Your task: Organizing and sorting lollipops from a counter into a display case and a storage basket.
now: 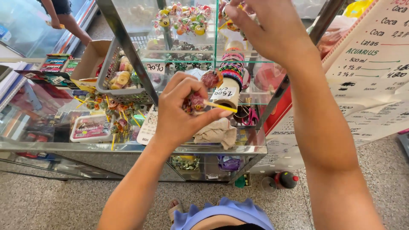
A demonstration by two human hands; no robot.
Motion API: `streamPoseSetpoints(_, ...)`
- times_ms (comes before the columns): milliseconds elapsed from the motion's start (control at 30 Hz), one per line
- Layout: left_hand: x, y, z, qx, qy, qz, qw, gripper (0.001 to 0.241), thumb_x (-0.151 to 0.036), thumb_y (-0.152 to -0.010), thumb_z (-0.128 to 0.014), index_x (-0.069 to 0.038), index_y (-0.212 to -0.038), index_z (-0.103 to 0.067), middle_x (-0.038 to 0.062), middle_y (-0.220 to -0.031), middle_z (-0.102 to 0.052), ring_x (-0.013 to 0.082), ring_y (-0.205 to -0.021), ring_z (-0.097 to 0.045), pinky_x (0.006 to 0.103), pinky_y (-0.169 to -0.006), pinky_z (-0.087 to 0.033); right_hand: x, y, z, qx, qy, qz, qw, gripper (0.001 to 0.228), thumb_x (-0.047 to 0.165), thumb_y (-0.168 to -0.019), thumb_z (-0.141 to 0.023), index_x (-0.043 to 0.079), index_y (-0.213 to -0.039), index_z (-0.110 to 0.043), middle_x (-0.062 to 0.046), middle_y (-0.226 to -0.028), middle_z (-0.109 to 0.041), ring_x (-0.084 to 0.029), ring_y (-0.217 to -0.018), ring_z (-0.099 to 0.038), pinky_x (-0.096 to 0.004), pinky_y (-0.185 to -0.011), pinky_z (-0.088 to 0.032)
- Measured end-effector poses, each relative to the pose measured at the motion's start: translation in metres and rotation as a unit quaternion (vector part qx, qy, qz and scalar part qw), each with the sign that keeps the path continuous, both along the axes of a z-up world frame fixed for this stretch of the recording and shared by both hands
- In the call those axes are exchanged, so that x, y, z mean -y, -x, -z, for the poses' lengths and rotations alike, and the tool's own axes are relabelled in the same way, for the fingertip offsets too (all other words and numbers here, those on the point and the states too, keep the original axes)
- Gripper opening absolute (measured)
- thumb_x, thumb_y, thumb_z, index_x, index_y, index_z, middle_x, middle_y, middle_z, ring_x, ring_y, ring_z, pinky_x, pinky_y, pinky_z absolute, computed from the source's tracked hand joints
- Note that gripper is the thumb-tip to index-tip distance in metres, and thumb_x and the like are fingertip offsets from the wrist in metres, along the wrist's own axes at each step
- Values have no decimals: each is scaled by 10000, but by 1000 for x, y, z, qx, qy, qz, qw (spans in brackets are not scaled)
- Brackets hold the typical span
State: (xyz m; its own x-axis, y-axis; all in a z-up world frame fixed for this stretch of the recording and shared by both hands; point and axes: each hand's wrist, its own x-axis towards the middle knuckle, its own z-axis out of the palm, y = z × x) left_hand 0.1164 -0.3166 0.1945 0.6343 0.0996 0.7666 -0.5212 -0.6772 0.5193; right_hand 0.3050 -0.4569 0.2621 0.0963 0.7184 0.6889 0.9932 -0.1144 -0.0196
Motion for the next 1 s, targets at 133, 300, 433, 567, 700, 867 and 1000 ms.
streamPoseSetpoints(133,12,-31,-25,5,-18,35,999,382,-388,-713,-760,-103,-761,-509,8,-794,-496,145,-740,-449,258,-672,-375,31,47,-27,-140,169,-63,974,297,263,-983,-457,32,-1133,-566,-75,-1005,-630,-172,-841,-617,-314,-679,-444)
streamPoseSetpoints(300,32,-78,-47,89,-108,95,986,463,-139,-701,-876,-45,-857,-451,77,-915,-394,232,-787,-441,307,-674,-378,63,52,-31,17,71,1,997,159,73,-1016,-562,-30,-1136,-551,-149,-960,-597,-318,-856,-558,-409,-723,-380)
streamPoseSetpoints(433,50,-102,-50,71,-111,79,988,519,-51,-636,-908,-80,-798,-417,61,-919,-380,173,-658,-468,277,-586,-430,80,51,-28,30,40,97,994,212,-24,-918,-582,-41,-1124,-627,-139,-856,-588,-326,-727,-489,-413,-678,-351)
streamPoseSetpoints(567,46,-156,-37,14,-181,-73,981,467,-168,-605,-880,-88,-794,-461,99,-915,-404,302,-711,-549,435,-585,-481,83,47,-16,140,-8,255,957,169,11,-948,-682,12,-933,-514,-140,-821,-523,-384,-765,-473,-446,-645,-323)
streamPoseSetpoints(700,25,-219,-13,-68,-236,-179,953,123,-204,-717,-685,-101,-758,-631,226,-924,-546,372,-616,-603,450,-498,-486,66,43,-12,179,-9,271,946,180,-3,-844,-705,-1,-962,-568,-198,-980,-548,-406,-718,-519,-463,-498,-385)
streamPoseSetpoints(867,37,-254,-8,-252,-279,-338,863,413,-415,-777,-670,-122,-1056,-587,100,-1203,-455,383,-1108,-445,483,-570,-560,43,44,-3,211,3,294,932,220,-102,-813,-532,-80,-1025,-588,-182,-941,-503,-352,-759,-519,-411,-578,-435)
streamPoseSetpoints(1000,30,-279,9,-251,-278,-389,842,372,-312,-829,-529,-182,-1173,-476,55,-1195,-452,322,-1082,-412,404,-545,-539,26,25,14,235,120,393,881,538,-13,-728,-593,-31,-1266,-573,-155,-1125,-517,-292,-909,-572,-338,-742,-531)
